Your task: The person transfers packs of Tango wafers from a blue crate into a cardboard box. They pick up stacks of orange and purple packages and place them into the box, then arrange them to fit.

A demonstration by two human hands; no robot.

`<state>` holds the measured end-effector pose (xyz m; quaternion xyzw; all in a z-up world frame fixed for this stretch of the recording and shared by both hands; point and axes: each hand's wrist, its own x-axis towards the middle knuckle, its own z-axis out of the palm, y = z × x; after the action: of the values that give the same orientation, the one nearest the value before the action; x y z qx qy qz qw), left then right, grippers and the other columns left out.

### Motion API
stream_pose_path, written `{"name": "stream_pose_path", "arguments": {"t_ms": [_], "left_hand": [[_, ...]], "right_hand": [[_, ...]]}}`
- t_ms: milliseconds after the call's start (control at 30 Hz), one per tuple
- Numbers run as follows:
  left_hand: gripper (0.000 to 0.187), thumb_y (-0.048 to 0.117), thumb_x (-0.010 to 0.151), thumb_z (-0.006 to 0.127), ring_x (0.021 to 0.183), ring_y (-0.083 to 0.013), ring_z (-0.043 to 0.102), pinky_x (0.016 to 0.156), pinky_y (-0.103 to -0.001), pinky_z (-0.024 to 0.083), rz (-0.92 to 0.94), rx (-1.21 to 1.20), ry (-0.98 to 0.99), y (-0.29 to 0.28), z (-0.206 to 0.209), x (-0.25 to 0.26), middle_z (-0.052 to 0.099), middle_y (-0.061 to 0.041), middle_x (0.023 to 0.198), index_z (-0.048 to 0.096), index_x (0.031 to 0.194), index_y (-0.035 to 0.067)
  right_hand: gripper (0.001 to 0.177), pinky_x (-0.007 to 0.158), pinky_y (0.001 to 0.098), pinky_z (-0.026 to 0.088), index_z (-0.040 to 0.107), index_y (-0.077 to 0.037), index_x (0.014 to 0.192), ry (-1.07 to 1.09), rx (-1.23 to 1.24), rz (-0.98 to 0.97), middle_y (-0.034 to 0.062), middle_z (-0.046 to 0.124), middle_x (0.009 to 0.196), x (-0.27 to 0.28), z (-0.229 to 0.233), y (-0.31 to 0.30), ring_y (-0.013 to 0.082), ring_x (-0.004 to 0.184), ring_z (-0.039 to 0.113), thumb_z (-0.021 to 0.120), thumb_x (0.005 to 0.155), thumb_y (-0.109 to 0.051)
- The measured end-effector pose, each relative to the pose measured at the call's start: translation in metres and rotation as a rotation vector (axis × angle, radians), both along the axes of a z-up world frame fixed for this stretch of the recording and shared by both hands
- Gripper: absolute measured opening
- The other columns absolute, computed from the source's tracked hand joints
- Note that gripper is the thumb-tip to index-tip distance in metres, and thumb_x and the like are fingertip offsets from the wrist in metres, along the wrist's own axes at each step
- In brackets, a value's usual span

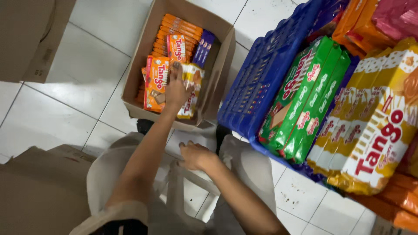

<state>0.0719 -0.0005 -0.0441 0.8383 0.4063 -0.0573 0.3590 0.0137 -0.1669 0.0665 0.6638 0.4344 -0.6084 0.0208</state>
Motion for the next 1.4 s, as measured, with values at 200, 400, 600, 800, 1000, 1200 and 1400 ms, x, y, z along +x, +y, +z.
{"name": "stream_pose_path", "arguments": {"t_ms": [200, 400, 600, 800, 1000, 1200, 1400], "left_hand": [[0.095, 0.035, 0.090, 0.078, 0.110, -0.0446, 0.061, 0.094, -0.051, 0.053, 0.030, 0.128, 0.036, 0.049, -0.030, 0.086, 0.041, -0.025, 0.137, 0.013, 0.159, 0.024], [0.084, 0.025, 0.096, 0.072, 0.117, -0.0479, 0.058, 0.092, -0.053, 0.052, 0.191, 0.010, 0.159, 0.080, -0.058, 0.120, 0.024, -0.039, 0.149, 0.013, 0.155, 0.012], [0.081, 0.002, 0.093, 0.063, 0.135, -0.0414, 0.034, 0.105, -0.044, 0.047, 0.111, 0.233, 0.239, 0.081, -0.084, 0.120, 0.026, -0.030, 0.147, 0.010, 0.155, 0.004], [0.081, -0.003, 0.092, 0.054, 0.149, -0.0427, 0.006, 0.109, -0.043, 0.044, -0.361, 0.451, 0.298, 0.057, -0.072, 0.093, -0.005, -0.029, 0.161, 0.008, 0.159, -0.003], [0.078, 0.015, 0.079, 0.066, 0.113, -0.0442, 0.062, 0.079, -0.059, 0.054, -0.657, 0.334, 0.020, 0.008, 0.042, 0.006, 0.003, -0.017, 0.163, 0.029, 0.146, 0.000], [0.073, 0.052, 0.090, 0.058, 0.137, -0.0464, 0.034, 0.103, -0.057, 0.041, -0.468, -0.055, -0.183, -0.032, 0.109, -0.081, 0.024, -0.024, 0.160, 0.042, 0.141, 0.002], [0.065, 0.038, 0.091, 0.056, 0.135, -0.0488, 0.040, 0.106, -0.056, 0.036, -0.531, -0.012, -0.222, -0.036, 0.047, -0.125, 0.025, -0.025, 0.155, 0.041, 0.140, -0.003]], "right_hand": [[0.063, 0.082, 0.0634, 0.052, 0.039, 0.003, 0.137, -0.085, -0.002, -0.077, 0.0308, 0.050, 0.123, 0.012, -0.004, -0.008, 0.0542, 0.109, 0.057, 0.062, 0.089, -0.033], [0.059, 0.078, 0.0618, 0.049, 0.043, -0.005, 0.129, -0.070, -0.017, -0.145, 0.0239, 0.048, 0.122, 0.015, 0.000, -0.006, 0.0481, 0.109, 0.051, 0.060, 0.093, -0.048], [0.057, 0.079, 0.0604, 0.048, 0.042, -0.006, 0.132, -0.089, 0.003, -0.134, 0.0218, 0.047, 0.123, 0.015, 0.002, 0.000, 0.0465, 0.111, 0.050, 0.058, 0.095, -0.046], [0.053, 0.075, 0.0607, 0.047, 0.044, -0.005, 0.126, -0.127, 0.098, -0.167, 0.0232, 0.050, 0.114, 0.018, -0.007, 0.000, 0.0482, 0.104, 0.054, 0.064, 0.089, -0.036], [0.036, 0.073, 0.0585, 0.050, 0.053, -0.002, 0.112, -0.156, 0.356, -0.261, 0.0208, 0.059, 0.118, 0.021, -0.020, 0.004, 0.0436, 0.103, 0.062, 0.059, 0.089, -0.028], [0.041, 0.079, 0.0576, 0.056, 0.061, 0.008, 0.117, -0.202, 0.662, -0.273, 0.0298, 0.063, 0.116, 0.030, 0.096, -0.034, 0.0456, 0.105, 0.065, 0.061, 0.090, -0.024], [0.030, 0.094, 0.0415, 0.053, 0.057, -0.003, 0.123, -0.234, 1.169, -0.500, 0.0170, 0.063, 0.118, 0.033, 0.233, -0.145, 0.0323, 0.110, 0.065, 0.052, 0.103, -0.025]]}}
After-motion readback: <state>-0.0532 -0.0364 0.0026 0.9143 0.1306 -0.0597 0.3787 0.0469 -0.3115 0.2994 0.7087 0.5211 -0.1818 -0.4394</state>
